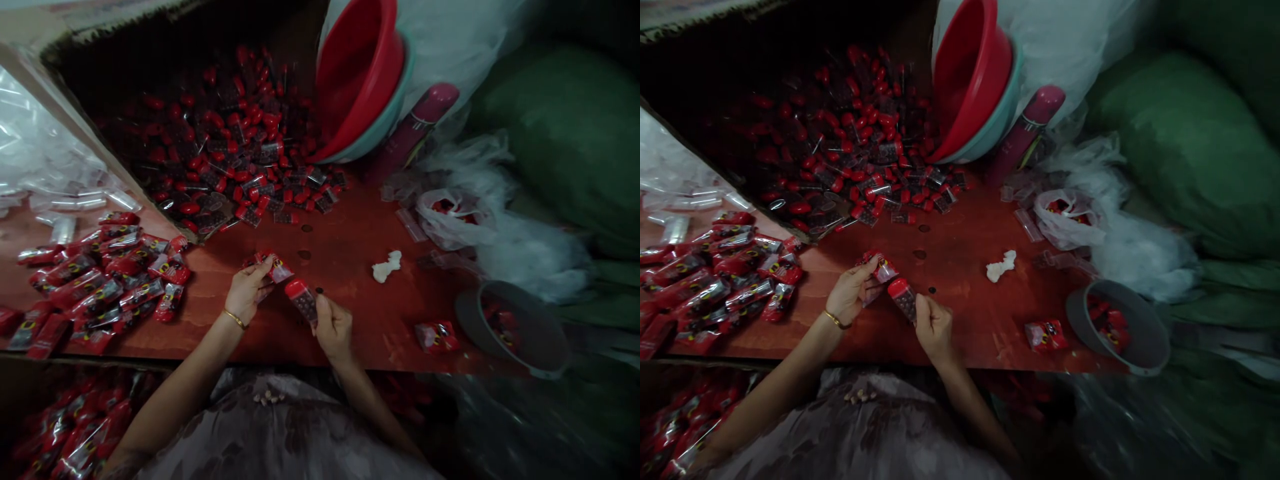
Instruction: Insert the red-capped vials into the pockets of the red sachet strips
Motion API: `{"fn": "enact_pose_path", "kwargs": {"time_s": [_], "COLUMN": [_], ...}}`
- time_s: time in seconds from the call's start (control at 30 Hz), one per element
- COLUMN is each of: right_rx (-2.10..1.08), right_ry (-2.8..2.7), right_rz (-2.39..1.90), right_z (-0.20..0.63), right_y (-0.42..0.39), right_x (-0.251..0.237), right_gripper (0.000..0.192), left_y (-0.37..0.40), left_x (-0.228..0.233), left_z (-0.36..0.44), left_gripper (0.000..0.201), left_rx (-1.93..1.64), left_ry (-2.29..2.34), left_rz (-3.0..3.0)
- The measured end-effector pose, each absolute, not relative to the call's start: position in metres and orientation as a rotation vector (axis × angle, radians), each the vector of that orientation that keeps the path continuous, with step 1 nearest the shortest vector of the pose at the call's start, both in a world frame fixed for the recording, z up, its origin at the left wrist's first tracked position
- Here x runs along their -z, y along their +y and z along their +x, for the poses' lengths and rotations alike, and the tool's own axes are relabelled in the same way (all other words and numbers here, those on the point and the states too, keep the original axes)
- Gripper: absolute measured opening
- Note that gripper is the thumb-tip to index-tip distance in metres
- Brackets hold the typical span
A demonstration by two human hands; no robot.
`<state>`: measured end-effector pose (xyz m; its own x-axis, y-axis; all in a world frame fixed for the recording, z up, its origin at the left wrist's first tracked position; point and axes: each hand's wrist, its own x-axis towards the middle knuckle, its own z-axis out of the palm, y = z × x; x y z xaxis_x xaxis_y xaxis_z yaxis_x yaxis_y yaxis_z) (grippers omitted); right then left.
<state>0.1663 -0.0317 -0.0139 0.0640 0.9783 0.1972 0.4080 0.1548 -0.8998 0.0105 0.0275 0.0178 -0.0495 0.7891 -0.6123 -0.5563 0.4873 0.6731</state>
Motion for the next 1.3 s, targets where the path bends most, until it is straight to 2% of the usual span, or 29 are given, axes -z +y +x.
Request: {"fn": "enact_pose_path", "kwargs": {"time_s": [0.13,0.3,0.53,0.8,1.17,1.3], "right_rx": [-0.962,-0.887,-1.016,-0.735,-0.653,-0.615], "right_ry": [-1.445,-1.551,-1.452,-1.424,-1.56,-1.519], "right_rz": [-1.454,-1.448,-1.453,-1.49,-1.393,-1.412], "right_z": [0.164,0.168,0.162,0.159,0.151,0.143], "right_y": [-0.027,-0.022,-0.02,-0.017,-0.014,-0.011], "right_x": [0.007,0.004,0.009,0.01,0.012,0.013], "right_gripper": [0.045,0.042,0.045,0.04,0.035,0.036], "left_y": [0.026,0.023,0.019,0.01,0.015,0.01], "left_x": [-0.022,-0.02,-0.013,-0.006,-0.012,-0.003], "left_z": [0.015,0.017,0.015,0.029,0.033,0.04], "left_gripper": [0.04,0.038,0.035,0.034,0.037,0.032], "left_rx": [-1.142,-1.157,-1.172,-1.227,-1.299,-1.338], "left_ry": [1.183,1.188,1.138,1.054,1.019,1.013], "left_rz": [0.241,0.405,0.591,0.441,0.423,0.505]}}
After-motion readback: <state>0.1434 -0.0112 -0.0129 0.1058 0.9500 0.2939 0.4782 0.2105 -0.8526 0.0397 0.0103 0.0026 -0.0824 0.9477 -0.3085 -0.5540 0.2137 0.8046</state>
